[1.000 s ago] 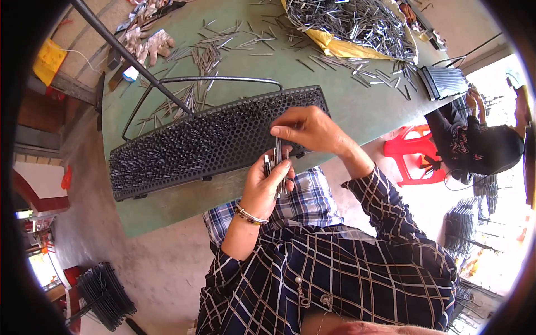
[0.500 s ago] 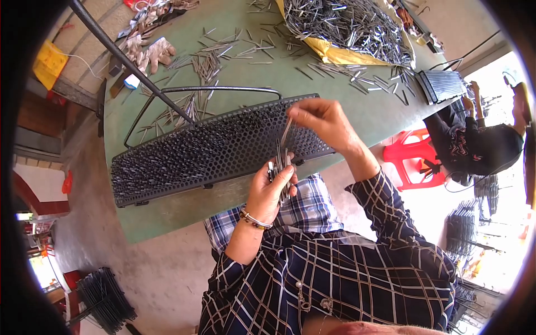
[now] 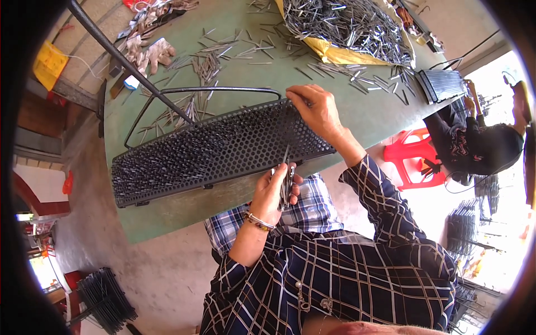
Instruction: Manually inserting small metal pins into the holes of a perforated mesh sheet on a workbench.
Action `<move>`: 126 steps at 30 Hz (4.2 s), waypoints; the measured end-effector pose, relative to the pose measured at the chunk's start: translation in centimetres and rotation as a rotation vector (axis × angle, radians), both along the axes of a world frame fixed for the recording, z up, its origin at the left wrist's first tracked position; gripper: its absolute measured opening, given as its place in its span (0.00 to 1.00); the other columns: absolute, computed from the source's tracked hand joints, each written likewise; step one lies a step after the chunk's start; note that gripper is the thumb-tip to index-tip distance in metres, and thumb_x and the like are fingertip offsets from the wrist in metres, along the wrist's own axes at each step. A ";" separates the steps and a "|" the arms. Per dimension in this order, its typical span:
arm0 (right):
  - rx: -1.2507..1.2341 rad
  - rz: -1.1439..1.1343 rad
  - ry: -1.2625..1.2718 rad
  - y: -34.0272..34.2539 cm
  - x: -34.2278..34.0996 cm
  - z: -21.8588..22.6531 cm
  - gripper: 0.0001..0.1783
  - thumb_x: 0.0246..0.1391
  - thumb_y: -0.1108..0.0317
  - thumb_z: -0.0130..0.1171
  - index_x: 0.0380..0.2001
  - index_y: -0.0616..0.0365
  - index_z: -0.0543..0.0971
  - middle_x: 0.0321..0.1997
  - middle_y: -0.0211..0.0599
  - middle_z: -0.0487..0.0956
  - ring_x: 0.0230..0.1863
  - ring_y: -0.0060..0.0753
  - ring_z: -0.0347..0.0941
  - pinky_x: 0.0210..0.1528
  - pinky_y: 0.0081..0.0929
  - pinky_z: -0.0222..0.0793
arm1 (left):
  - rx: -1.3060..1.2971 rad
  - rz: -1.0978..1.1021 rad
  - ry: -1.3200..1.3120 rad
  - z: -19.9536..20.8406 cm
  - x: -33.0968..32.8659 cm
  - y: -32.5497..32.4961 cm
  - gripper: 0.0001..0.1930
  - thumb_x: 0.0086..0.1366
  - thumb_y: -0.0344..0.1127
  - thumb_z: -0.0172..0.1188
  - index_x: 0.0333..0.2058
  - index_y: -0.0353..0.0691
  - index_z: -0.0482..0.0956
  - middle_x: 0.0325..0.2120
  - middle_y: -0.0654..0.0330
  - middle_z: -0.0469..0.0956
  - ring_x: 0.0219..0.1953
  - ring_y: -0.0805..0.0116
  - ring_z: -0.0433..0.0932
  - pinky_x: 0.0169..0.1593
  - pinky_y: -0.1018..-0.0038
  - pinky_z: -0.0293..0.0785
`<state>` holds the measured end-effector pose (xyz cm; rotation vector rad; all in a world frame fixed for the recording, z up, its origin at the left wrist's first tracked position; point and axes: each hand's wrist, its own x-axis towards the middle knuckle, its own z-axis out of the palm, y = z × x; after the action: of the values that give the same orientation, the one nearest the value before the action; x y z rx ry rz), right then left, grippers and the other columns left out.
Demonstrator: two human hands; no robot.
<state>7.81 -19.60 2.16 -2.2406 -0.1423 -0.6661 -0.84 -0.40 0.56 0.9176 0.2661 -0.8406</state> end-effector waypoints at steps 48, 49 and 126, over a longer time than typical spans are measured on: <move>-0.073 -0.023 -0.011 0.5 -0.7 -1.2 0.10 0.45 0.68 0.64 0.33 0.56 0.80 0.29 0.33 0.80 0.32 0.32 0.74 0.42 0.28 0.64 | -0.086 -0.042 0.076 -0.6 -0.9 0.4 0.13 0.64 0.36 0.54 0.45 0.36 0.73 0.30 0.60 0.76 0.32 0.71 0.77 0.31 0.76 0.76; -0.147 0.000 -0.019 0.6 -0.8 -1.4 0.09 0.45 0.67 0.64 0.32 0.55 0.81 0.31 0.31 0.80 0.33 0.33 0.73 0.42 0.28 0.63 | -0.085 -0.041 0.079 -0.6 -0.9 0.5 0.13 0.64 0.36 0.54 0.45 0.36 0.73 0.30 0.60 0.76 0.32 0.71 0.77 0.31 0.76 0.76; -0.277 -0.010 -0.033 -0.8 -1.8 -1.3 0.09 0.45 0.67 0.63 0.30 0.58 0.82 0.38 0.37 0.78 0.40 0.40 0.72 0.44 0.32 0.68 | -0.163 -0.051 -0.014 -1.3 -0.7 0.6 0.16 0.63 0.30 0.54 0.49 0.33 0.69 0.42 0.49 0.75 0.43 0.60 0.77 0.45 0.68 0.77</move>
<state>6.02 -20.41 0.83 -2.4963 -0.2525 -0.7256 -1.51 0.18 -0.69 0.7796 0.1603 -0.8890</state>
